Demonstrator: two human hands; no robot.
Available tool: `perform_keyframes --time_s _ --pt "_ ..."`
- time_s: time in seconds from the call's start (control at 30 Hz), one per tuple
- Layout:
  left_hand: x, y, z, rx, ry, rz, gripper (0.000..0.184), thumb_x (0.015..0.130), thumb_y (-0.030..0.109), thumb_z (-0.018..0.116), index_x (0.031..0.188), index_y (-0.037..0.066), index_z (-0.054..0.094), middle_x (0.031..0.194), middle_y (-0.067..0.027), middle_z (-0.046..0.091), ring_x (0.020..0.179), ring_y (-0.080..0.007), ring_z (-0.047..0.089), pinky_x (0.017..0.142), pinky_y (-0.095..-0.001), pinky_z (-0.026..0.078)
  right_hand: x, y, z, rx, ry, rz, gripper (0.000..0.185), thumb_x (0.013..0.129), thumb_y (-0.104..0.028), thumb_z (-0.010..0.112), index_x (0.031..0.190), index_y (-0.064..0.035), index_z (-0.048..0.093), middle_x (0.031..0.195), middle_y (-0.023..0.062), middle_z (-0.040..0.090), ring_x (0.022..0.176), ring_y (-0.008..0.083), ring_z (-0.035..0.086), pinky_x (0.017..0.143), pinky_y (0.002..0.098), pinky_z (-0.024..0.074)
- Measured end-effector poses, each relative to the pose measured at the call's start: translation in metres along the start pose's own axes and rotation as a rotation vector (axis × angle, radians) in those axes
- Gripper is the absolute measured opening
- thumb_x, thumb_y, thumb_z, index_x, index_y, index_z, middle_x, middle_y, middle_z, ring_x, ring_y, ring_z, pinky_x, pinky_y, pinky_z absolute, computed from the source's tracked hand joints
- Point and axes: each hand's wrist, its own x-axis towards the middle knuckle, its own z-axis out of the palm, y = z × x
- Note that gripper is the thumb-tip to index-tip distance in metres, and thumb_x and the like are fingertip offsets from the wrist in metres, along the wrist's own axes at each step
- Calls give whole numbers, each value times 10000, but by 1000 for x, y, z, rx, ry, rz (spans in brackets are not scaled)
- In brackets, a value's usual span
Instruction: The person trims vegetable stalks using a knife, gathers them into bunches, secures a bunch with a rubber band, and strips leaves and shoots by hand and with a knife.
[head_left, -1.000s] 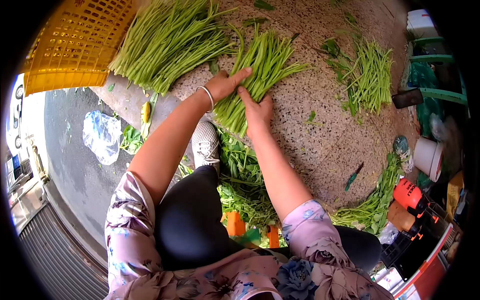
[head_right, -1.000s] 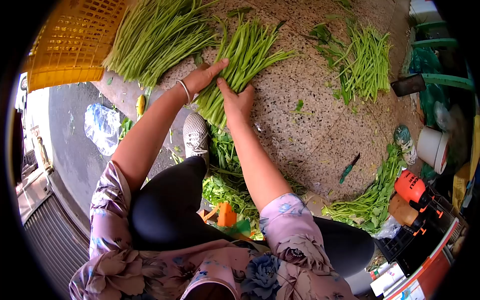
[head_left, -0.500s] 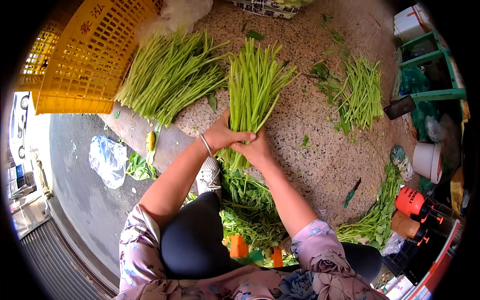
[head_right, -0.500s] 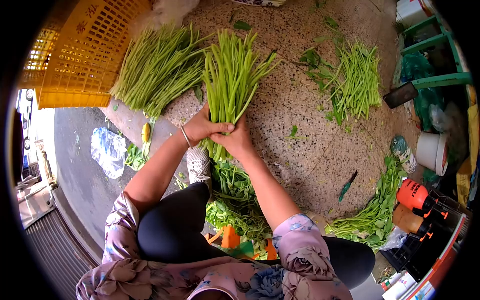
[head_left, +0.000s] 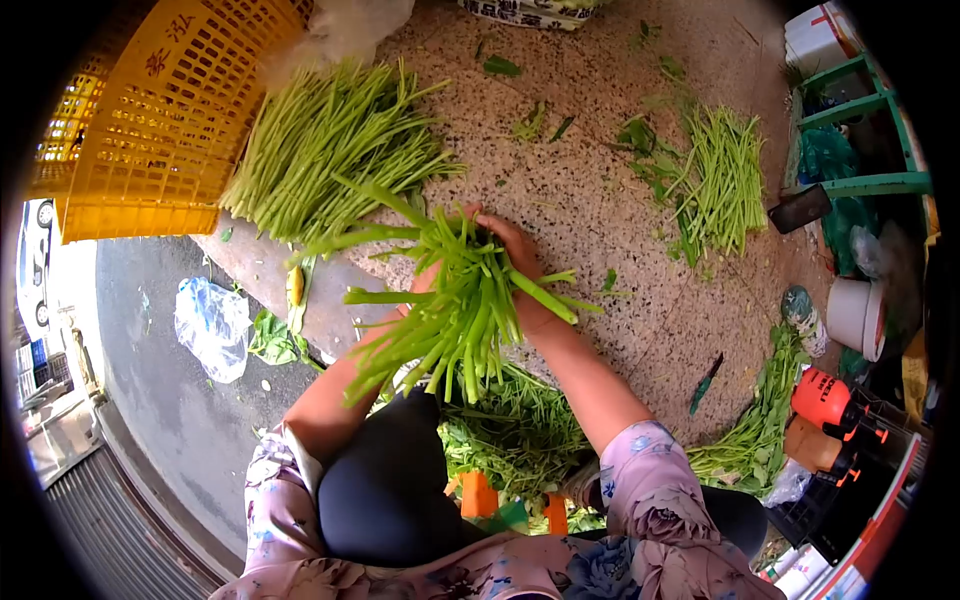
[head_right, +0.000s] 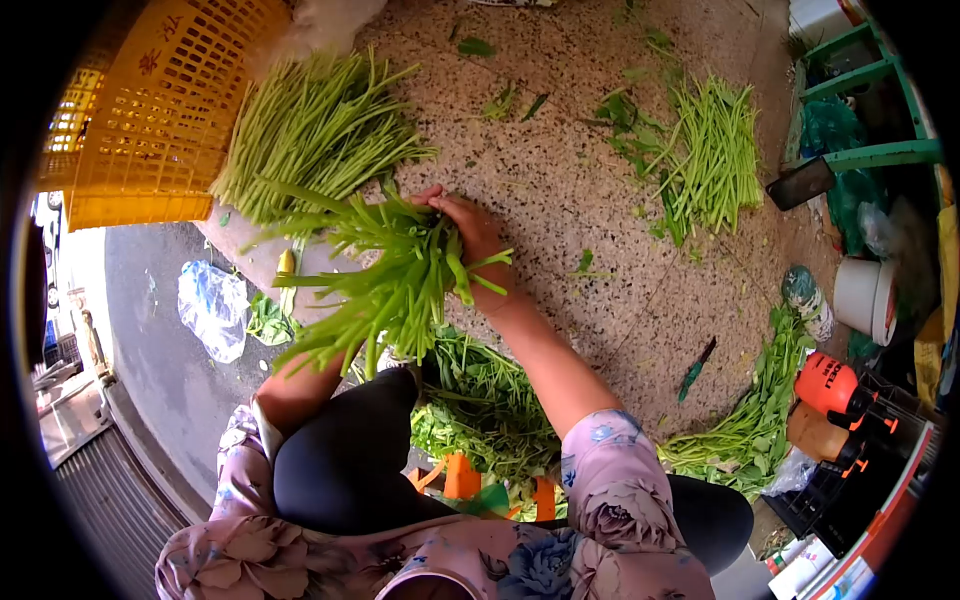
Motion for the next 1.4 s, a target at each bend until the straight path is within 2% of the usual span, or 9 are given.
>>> perform_keyframes --time_s 0.13,0.2,0.27,0.4,0.63,0.83,0.9,1.07,1.4 --pt "-5 2 0 92 -7 22 514 841 295 574 1275 83 401 1181 -67 503 1040 -164 502 896 -309 420 6 -7 7 -29 49 60 514 694 -101 710 1138 -62 455 1085 165 539 999 325 543 874 389 433" --pt "-5 1 2 142 -8 36 517 826 297 591 1260 76 418 1171 -72 511 1043 -171 502 904 -313 413 13 -10 12 339 88 134 493 685 -118 729 1093 -61 459 1030 158 570 925 292 583 816 369 472" --pt "-9 0 2 222 -11 59 521 811 300 607 1245 69 435 1162 -78 520 1046 -178 501 911 -316 406 16 -18 6 91 86 44 479 683 -121 739 1062 -57 453 966 136 600 859 233 603 774 347 493" --pt "-8 8 2 478 -10 137 530 782 305 640 1216 54 469 1142 -88 537 1053 -193 501 926 -322 392 0 9 16 434 125 458 483 703 -171 725 1077 -67 438 934 111 613 848 224 606 791 336 484" --pt "-2 31 19 929 23 320 545 730 314 697 1163 29 527 1108 -106 567 1063 -217 499 952 -334 368 24 -24 5 -78 4 285 520 673 -255 684 1089 -67 435 873 132 607 776 337 588 705 438 460" --pt "-8 59 75 51 83 -52 410 785 174 648 1136 17 507 1070 -64 571 993 -155 528 884 -302 419 68 -111 -34 -636 -208 529 561 644 -241 649 1102 -26 408 891 215 598 788 383 601 732 475 468" --pt "-15 66 95 26 39 -17 431 783 188 657 1146 21 498 1076 -64 567 998 -160 529 889 -304 418 77 -136 -47 -732 -313 617 669 643 -331 663 1155 -13 374 928 226 603 819 384 607 730 441 494" --pt "-48 92 148 19 -122 92 445 779 179 664 1154 17 484 1093 -62 550 1000 -163 521 903 -309 406 86 -213 -70 -718 -323 584 599 633 -276 663 1079 14 387 950 254 577 847 396 595 759 450 485" --pt "-129 105 223 -194 -125 -20 338 802 148 576 1104 16 501 1003 -91 593 878 -188 596 785 -317 496 51 -328 -122 -442 -411 558 1031 505 -326 808 1303 35 266 1099 227 555 1034 317 553 889 357 442"
